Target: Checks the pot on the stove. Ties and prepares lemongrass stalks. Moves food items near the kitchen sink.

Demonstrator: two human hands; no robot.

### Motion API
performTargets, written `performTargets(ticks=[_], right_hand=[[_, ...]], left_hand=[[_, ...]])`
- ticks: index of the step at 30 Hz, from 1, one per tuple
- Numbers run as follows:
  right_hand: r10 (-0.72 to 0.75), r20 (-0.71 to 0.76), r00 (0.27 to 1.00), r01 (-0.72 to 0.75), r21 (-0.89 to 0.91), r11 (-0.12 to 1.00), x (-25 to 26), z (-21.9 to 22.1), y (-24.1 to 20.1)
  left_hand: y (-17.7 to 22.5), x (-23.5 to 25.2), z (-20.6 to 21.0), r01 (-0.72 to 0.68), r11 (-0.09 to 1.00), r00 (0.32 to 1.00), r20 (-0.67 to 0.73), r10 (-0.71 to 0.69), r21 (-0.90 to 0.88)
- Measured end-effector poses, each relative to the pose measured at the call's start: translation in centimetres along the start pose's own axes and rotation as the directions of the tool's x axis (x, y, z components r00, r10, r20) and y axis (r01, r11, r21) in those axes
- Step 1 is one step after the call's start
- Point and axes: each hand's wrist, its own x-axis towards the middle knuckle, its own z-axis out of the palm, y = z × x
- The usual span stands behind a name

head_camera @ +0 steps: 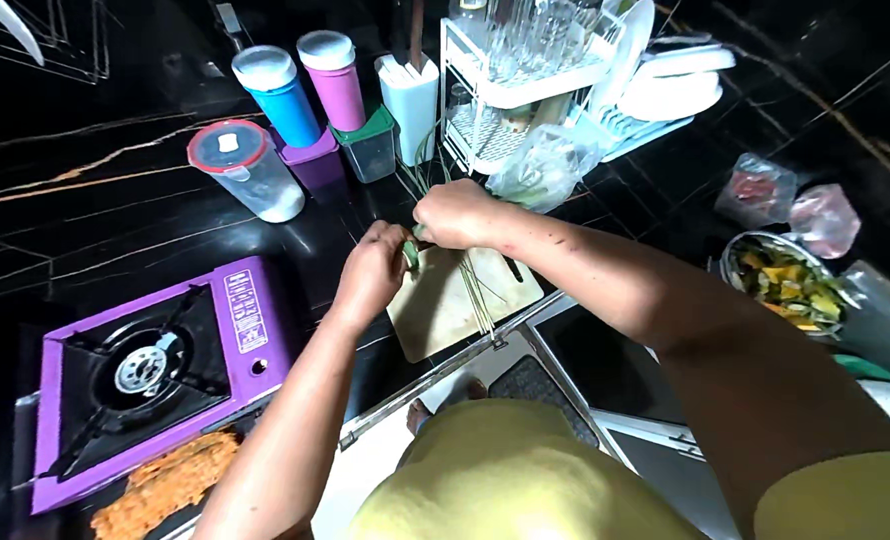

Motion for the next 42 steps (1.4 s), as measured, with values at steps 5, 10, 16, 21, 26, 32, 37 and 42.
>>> performTargets(ticks=[5, 10, 16, 21, 26, 32, 37, 42], right_hand=[[0.078, -0.171, 0.982, 0.044, 0.615, 0.787, -1.1, 4.0, -2.0], [0.436, -0.418, 0.797, 0.32, 0.905, 0.282, 0.0, 13.3, -7.6], [0.011, -0.936, 0.352, 0.494, 0.196, 0.847, 1.3, 16.4, -2.2], [-0.521, -0.71, 0.474, 0.525, -0.248, 0.815, -1.0, 12.9, 2.6], [-0.3, -0.136, 0.944, 0.3, -0.025, 0.954, -2.9, 8.8, 1.3], [0.251, -0.105, 0.962, -0.035, 0.868, 0.496, -1.6, 9.9, -1.5], [0.114, -0.087, 0.99, 0.144, 0.635, -0.759, -1.0, 13.9, -5.5], [-0.253, -0.297, 0.921, 0.06, 0.748, -0.661, -1.0, 16.1, -1.4]], left_hand=[[-1.0, 0.0, 1.7, 0.2, 0.921, 0.864, -0.384, -0.327, -0.334], [1.9, -0.1, 3.2, 0.199, 0.559, 0.77, -0.225, -0.597, -0.805], [2.4, -0.6, 1.8, 0.216, 0.079, 0.902, 0.168, -0.397, -0.973], [-0.2, -1.5, -1.8, 0.102, 0.672, 0.964, 0.241, 0.117, -0.733], [-0.7, -1.7, -0.6, -0.059, 0.985, 0.963, 0.251, 0.098, -0.16], [-0.6, -1.7, 4.8, 0.099, 0.989, 0.941, -0.312, -0.128, -0.108], [1.1, -0.7, 6.1, 0.298, 0.39, 0.729, -0.056, -0.682, -0.871], [1.2, -1.4, 4.2, 0.252, -0.001, 0.902, 0.236, -0.361, -0.968]])
